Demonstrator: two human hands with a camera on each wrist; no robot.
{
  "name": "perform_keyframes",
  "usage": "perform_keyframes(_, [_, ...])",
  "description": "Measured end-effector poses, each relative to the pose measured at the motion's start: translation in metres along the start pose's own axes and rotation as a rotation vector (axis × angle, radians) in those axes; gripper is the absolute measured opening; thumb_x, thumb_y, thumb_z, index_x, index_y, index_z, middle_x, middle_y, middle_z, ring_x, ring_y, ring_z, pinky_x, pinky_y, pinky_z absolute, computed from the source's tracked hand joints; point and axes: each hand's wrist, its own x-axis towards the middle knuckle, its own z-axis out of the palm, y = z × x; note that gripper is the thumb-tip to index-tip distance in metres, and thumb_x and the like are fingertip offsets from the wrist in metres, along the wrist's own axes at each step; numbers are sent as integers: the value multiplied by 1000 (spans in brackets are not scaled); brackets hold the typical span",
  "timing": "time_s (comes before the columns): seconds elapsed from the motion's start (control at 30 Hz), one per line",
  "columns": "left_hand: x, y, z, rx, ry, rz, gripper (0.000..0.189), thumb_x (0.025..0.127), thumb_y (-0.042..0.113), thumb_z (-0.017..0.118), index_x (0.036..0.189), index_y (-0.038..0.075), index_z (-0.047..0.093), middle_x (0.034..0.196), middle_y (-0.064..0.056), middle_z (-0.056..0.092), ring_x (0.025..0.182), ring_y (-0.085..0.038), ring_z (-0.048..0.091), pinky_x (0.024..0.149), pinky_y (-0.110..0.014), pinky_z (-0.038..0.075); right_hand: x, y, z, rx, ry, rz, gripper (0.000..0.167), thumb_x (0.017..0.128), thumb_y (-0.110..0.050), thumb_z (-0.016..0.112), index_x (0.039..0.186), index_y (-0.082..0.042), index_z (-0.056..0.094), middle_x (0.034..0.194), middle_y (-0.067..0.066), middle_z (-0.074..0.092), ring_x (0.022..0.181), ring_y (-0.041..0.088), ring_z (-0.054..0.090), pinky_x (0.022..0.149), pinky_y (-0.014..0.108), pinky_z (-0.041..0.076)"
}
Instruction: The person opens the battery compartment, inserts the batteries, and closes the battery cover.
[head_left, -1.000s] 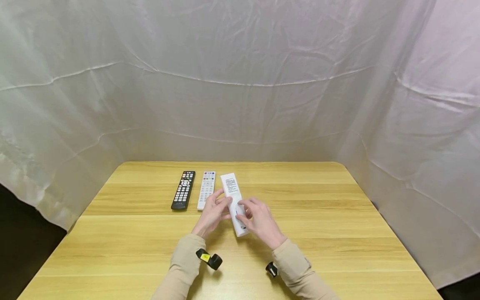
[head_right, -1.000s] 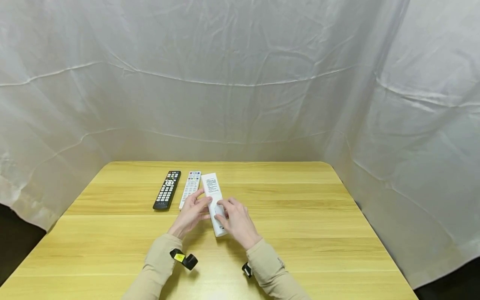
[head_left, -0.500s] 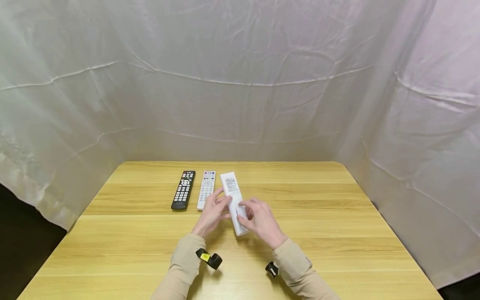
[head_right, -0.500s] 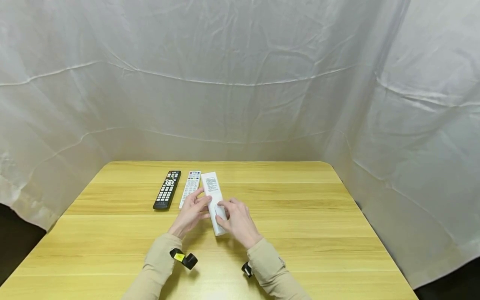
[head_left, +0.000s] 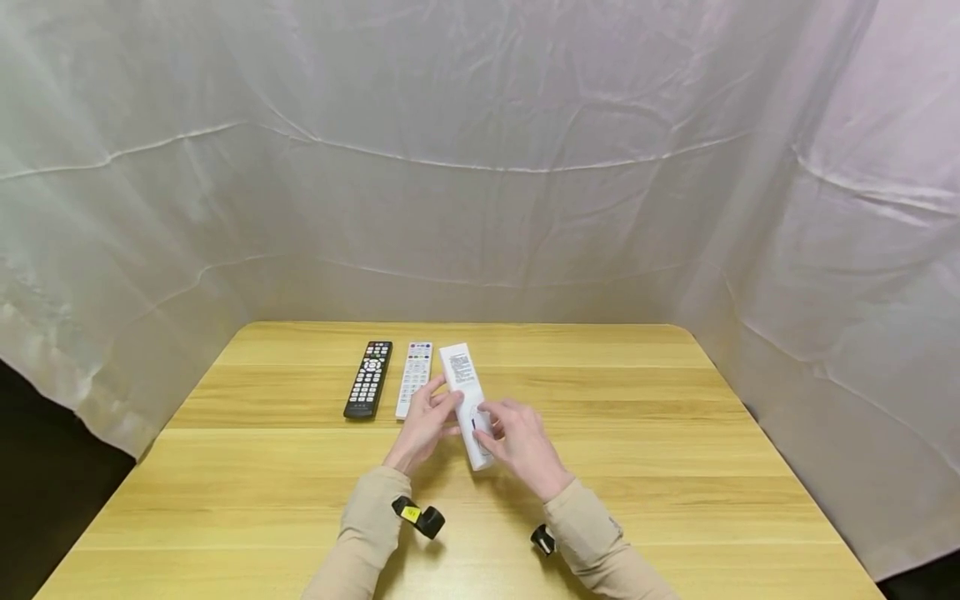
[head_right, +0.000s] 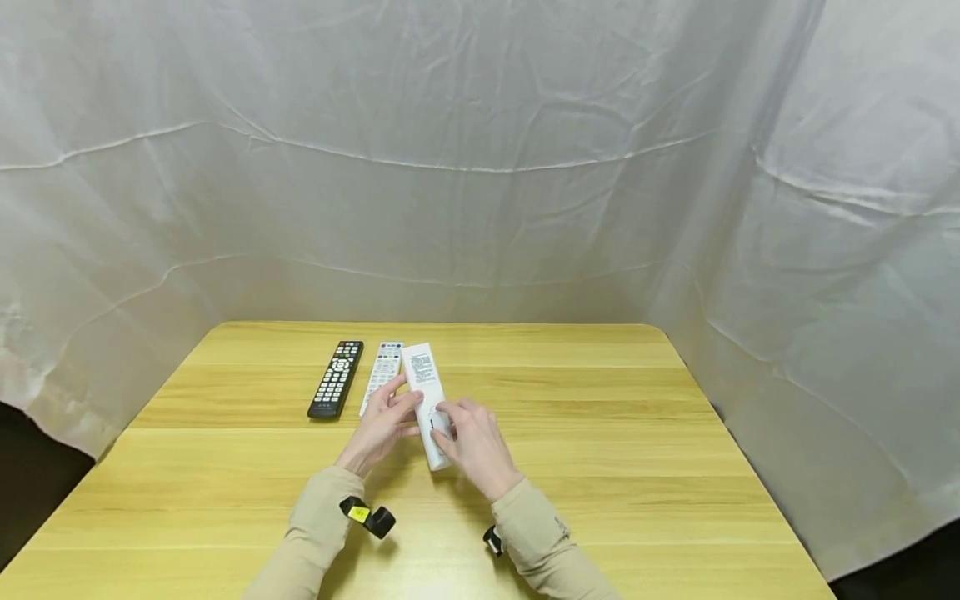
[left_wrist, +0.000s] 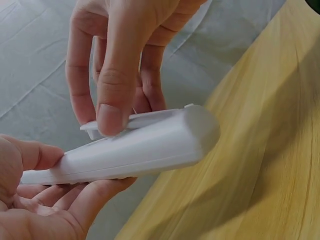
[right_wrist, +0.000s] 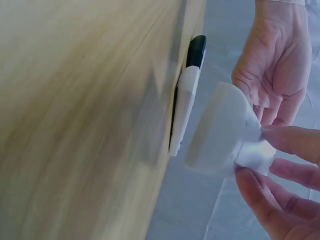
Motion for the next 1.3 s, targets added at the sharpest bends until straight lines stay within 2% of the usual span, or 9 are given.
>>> perform_keyframes(0.1, [0,0,-1,1,-11,2,51,102,5,51,152,5,40,127,-32,64,86,-18,74,67,-28,65,1,2,-2,-4,-39,-2,35,79,-10,83,111,0,72,91,10,70,69,14,67,60,12,52])
perform_keyframes(0.3, [0,0,-1,-5,-67,1,52,103,6,49,153,6,37,131,-34,61,87,-19,75,66,-26,65,3,11,-9,58,-115,-29,41,78,-10,83,115,4,72,100,9,65,77,15,62,64,18,55])
perform_keyframes(0.5, [0,-2,-2,-21,-88,-2,54,103,6,47,155,6,33,134,-36,58,89,-19,74,69,-27,65,3,17,-12,-6,-146,-108,42,82,-16,80,119,1,71,98,7,64,78,16,58,64,13,48])
perform_keyframes(0.7, [-1,-3,-3,-46,-91,0,54,103,6,48,155,4,32,134,-36,57,90,-20,75,70,-29,66,2,19,-11,-50,-149,-161,40,85,-18,78,120,0,71,95,6,63,74,13,56,61,12,47])
perform_keyframes(0.87, [-2,-3,-4,-111,-99,-35,53,105,8,46,155,4,29,138,-35,55,95,-18,73,77,-31,66,2,21,-10,-54,-156,-181,37,92,-18,72,124,-1,69,95,6,62,71,9,53,58,10,46])
perform_keyframes(0.97, [-2,-3,-5,-156,-112,-57,53,106,12,46,156,6,26,135,-29,59,100,-17,70,83,-32,64,3,21,-11,-23,-157,-164,37,94,-20,70,127,-2,68,97,6,62,73,10,55,60,15,52])
perform_keyframes(1.13, [-2,-2,-6,-185,-147,-87,52,108,18,45,155,14,24,119,-8,69,103,-17,68,88,-33,62,3,21,-13,79,-134,-129,41,91,-24,74,125,-1,69,96,6,63,76,14,60,61,31,60])
perform_keyframes(1.3, [0,-3,-5,-190,-141,-98,55,107,22,46,155,12,21,111,-1,71,99,-15,68,86,-30,58,4,22,-13,163,-121,-97,41,90,-23,75,123,0,70,97,7,64,76,15,64,61,24,60])
